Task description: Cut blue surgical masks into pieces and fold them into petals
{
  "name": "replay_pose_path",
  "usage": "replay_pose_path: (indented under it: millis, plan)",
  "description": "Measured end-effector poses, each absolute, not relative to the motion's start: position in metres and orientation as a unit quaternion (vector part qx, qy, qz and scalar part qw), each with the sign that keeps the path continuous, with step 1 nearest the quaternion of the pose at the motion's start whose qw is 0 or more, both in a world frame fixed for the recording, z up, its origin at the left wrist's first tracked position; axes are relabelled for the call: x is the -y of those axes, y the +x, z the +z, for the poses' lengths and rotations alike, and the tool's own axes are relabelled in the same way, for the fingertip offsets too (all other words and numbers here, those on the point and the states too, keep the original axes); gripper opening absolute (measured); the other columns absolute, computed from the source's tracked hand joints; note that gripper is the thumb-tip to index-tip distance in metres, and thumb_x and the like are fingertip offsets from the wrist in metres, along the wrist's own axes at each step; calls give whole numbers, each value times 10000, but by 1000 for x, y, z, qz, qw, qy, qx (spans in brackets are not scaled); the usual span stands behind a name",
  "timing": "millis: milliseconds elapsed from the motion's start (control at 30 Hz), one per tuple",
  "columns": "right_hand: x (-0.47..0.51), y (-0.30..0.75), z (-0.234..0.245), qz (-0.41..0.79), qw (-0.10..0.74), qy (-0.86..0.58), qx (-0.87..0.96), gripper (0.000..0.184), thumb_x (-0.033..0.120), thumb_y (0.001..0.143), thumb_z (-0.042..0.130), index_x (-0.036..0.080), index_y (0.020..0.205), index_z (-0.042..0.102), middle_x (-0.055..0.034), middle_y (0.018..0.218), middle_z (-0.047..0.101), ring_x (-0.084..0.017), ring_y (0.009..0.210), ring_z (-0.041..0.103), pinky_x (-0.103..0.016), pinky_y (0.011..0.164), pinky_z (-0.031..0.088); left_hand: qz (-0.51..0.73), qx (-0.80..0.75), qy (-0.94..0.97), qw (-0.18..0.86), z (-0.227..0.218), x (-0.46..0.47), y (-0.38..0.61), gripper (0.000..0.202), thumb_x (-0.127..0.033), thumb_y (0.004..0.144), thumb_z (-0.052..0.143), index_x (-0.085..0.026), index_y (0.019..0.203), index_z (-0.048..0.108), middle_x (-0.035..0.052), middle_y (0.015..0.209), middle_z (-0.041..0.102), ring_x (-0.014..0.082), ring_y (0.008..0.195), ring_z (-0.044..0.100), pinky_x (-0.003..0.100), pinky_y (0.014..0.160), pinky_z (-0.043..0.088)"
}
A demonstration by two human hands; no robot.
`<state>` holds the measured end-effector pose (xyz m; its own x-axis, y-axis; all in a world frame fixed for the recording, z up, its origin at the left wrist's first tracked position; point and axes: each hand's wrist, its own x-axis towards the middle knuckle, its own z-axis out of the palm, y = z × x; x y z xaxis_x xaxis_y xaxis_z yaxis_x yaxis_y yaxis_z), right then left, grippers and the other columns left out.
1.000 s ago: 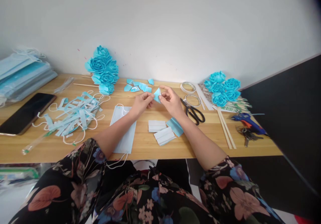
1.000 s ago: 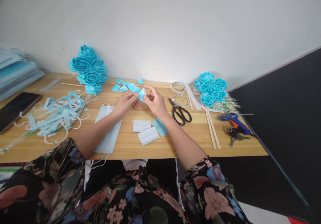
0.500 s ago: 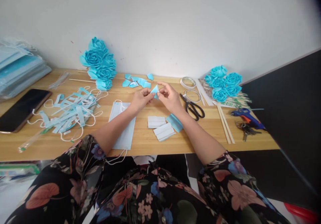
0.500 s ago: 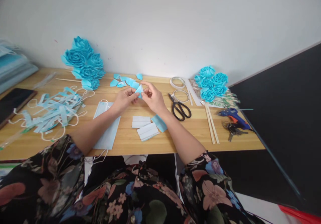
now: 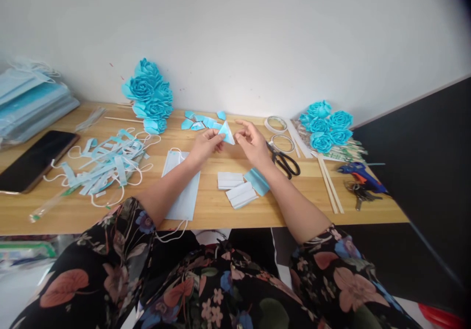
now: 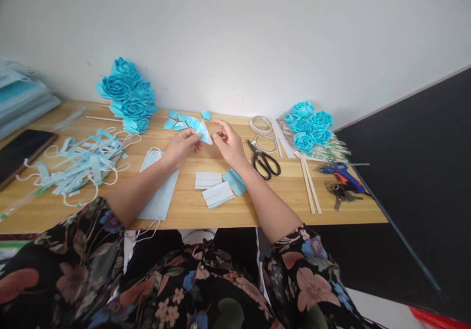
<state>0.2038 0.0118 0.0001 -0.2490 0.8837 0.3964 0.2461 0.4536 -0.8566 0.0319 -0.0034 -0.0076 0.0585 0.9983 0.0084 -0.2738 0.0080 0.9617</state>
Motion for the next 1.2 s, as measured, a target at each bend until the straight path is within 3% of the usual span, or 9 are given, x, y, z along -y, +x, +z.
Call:
replay_pose_path:
  millis: [167, 333, 567, 800, 1067, 1200]
  plan:
    - [-12, 207, 3, 309, 447, -386, 746, 399, 199, 838, 589, 259, 1228, 640, -56, 1211, 679, -209, 1126, 617, -339, 881, 546, 551, -371, 385, 642, -3, 4, 29, 264, -291, 805, 713, -174, 700, 501, -18, 594, 602, 74, 517, 544, 210, 550, 423]
    - [-10, 209, 4, 308, 432, -339, 777, 236, 220, 850, 625, 287, 1054, 726, -42, 1381, 584, -231, 1281, 547, -405, 998, 522, 540, -356, 377, 663, -3, 5, 29, 244, -285, 803, 718, -174, 731, 514, -21, 599, 599, 79, 516, 550, 214, 542, 424]
    - [-13, 210, 1, 297, 427, -343, 782, 93, 318, 876, 686, 256, 908, 749, -66, 1328, 617, -248, 1284, 551, -475, 1092, 433, 535, -374, 405, 640, -6, 5, 30, 203, -276, 804, 702, -164, 744, 544, -19, 590, 600, 77, 504, 544, 204, 522, 404]
    - [-14, 209, -2, 328, 429, -357, 763, 138, 360, 867, 687, 232, 891, 731, -84, 1296, 620, -242, 1231, 584, -434, 1023, 491, 535, -410, 435, 597, -6, 4, 31, 189, -277, 806, 699, -162, 741, 564, -24, 590, 596, 75, 507, 541, 199, 519, 399]
    - [-12, 208, 1, 337, 419, -335, 774, 286, 277, 826, 710, 290, 1112, 719, -63, 1362, 597, -241, 1285, 556, -406, 986, 526, 531, -355, 386, 666, -7, 4, 28, 231, -292, 817, 704, -171, 737, 525, -23, 602, 597, 79, 536, 567, 209, 560, 420]
    - [-14, 209, -2, 344, 426, -329, 769, 163, 296, 849, 688, 279, 1000, 744, -57, 1352, 609, -239, 1281, 562, -424, 1028, 499, 511, -349, 380, 687, -7, 4, 28, 229, -289, 806, 721, -165, 746, 539, -23, 600, 588, 80, 532, 566, 215, 566, 430]
